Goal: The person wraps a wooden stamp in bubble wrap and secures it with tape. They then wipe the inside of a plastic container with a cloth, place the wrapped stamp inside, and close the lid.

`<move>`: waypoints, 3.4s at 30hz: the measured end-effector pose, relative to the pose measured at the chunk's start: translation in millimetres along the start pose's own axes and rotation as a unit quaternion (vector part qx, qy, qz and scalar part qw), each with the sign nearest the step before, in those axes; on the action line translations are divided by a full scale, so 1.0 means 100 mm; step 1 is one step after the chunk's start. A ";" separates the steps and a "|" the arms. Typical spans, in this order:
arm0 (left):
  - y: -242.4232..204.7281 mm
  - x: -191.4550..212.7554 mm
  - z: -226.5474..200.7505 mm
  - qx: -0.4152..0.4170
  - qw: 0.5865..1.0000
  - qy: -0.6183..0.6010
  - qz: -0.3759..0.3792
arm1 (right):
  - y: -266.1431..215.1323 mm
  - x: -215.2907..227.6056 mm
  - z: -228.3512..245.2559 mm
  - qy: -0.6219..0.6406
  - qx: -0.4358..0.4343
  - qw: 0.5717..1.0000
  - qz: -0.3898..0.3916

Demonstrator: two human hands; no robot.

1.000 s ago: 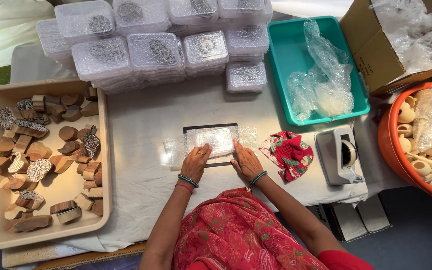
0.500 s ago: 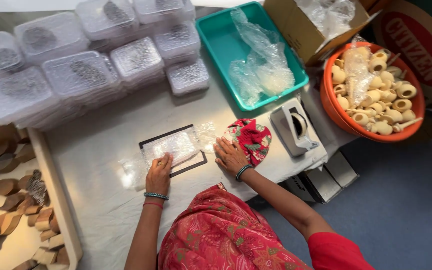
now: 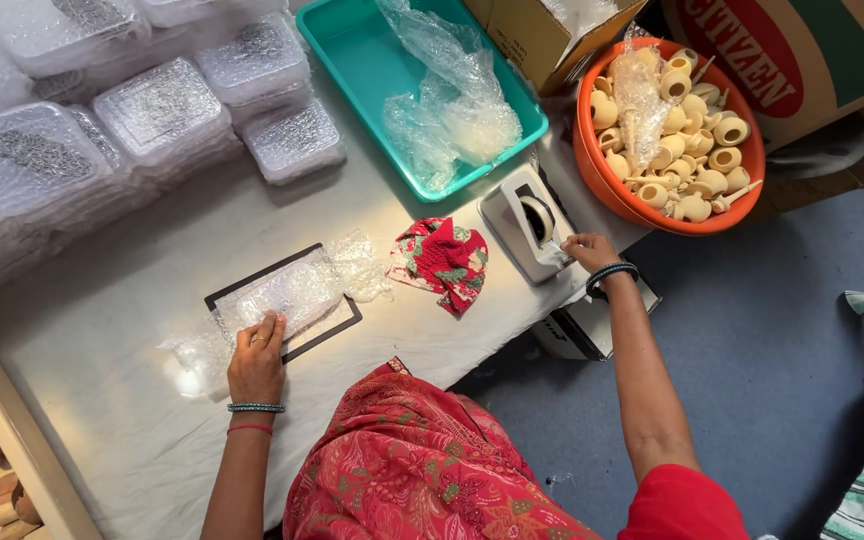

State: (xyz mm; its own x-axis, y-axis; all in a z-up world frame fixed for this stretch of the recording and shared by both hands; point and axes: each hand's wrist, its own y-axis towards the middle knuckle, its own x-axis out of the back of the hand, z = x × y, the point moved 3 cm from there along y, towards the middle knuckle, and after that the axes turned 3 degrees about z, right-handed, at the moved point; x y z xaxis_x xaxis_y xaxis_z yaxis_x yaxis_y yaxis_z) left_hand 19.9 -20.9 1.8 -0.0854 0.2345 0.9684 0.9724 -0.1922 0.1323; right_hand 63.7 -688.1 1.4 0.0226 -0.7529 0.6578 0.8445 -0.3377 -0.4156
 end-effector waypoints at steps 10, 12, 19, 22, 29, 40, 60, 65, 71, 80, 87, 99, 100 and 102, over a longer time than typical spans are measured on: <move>-0.02 0.04 -0.02 0.008 1.000 -0.015 -0.014 | -0.04 0.00 0.06 0.133 -0.053 0.986 0.079; -0.02 0.04 -0.02 0.007 1.000 -0.016 -0.018 | -0.11 0.02 0.09 0.155 -0.023 0.986 0.056; -0.03 0.05 -0.02 0.003 1.000 -0.009 -0.003 | -0.62 0.21 0.34 0.154 0.042 0.986 -0.052; -0.01 0.01 -0.02 0.008 1.000 -0.011 -0.007 | -0.77 0.18 0.34 0.137 -0.065 0.988 -0.027; -0.03 0.00 -0.01 0.014 1.000 -0.017 -0.009 | -0.68 -0.04 -0.11 0.231 -0.085 0.969 -0.011; -0.03 0.04 -0.01 0.024 0.999 -0.037 -0.025 | -0.26 0.08 -0.36 0.115 -0.037 0.991 0.057; -0.05 -0.05 0.01 0.004 0.997 -0.073 -0.040 | -0.99 -3.87 2.84 0.160 0.197 0.926 0.281; -0.06 -0.11 0.03 0.006 0.997 -0.069 -0.046 | -1.06 -4.14 3.05 0.048 0.173 0.961 0.209; -0.06 -0.11 0.05 0.006 0.995 -0.083 -0.054 | -1.16 -4.09 3.14 -0.120 0.172 0.971 0.119; -0.08 -0.19 0.04 0.013 0.994 -0.090 -0.063 | -1.30 -3.99 3.29 -0.230 0.140 0.958 0.099; -0.07 -0.21 0.05 0.020 0.991 -0.116 -0.064 | -0.93 -4.09 2.98 -0.085 0.104 0.978 0.157; -0.08 -0.16 0.04 0.019 0.993 -0.104 -0.057 | -0.91 -4.10 2.80 0.032 0.084 0.979 0.180; -0.08 -0.16 0.04 0.019 0.993 -0.104 -0.057 | -0.96 -4.08 2.86 0.032 0.084 0.979 0.180; -0.07 -0.17 0.04 0.021 0.994 -0.098 -0.046 | -1.06 -4.03 2.98 -0.081 0.102 0.980 0.151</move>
State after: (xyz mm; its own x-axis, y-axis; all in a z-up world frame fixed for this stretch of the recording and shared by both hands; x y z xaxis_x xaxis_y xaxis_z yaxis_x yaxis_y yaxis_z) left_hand 15.4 -19.9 -16.9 -0.1345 0.4318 0.8919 0.9711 -0.1217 0.2054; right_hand 124.7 -180.4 -32.6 0.3590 -0.6955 0.6224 0.8750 0.0188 -0.4837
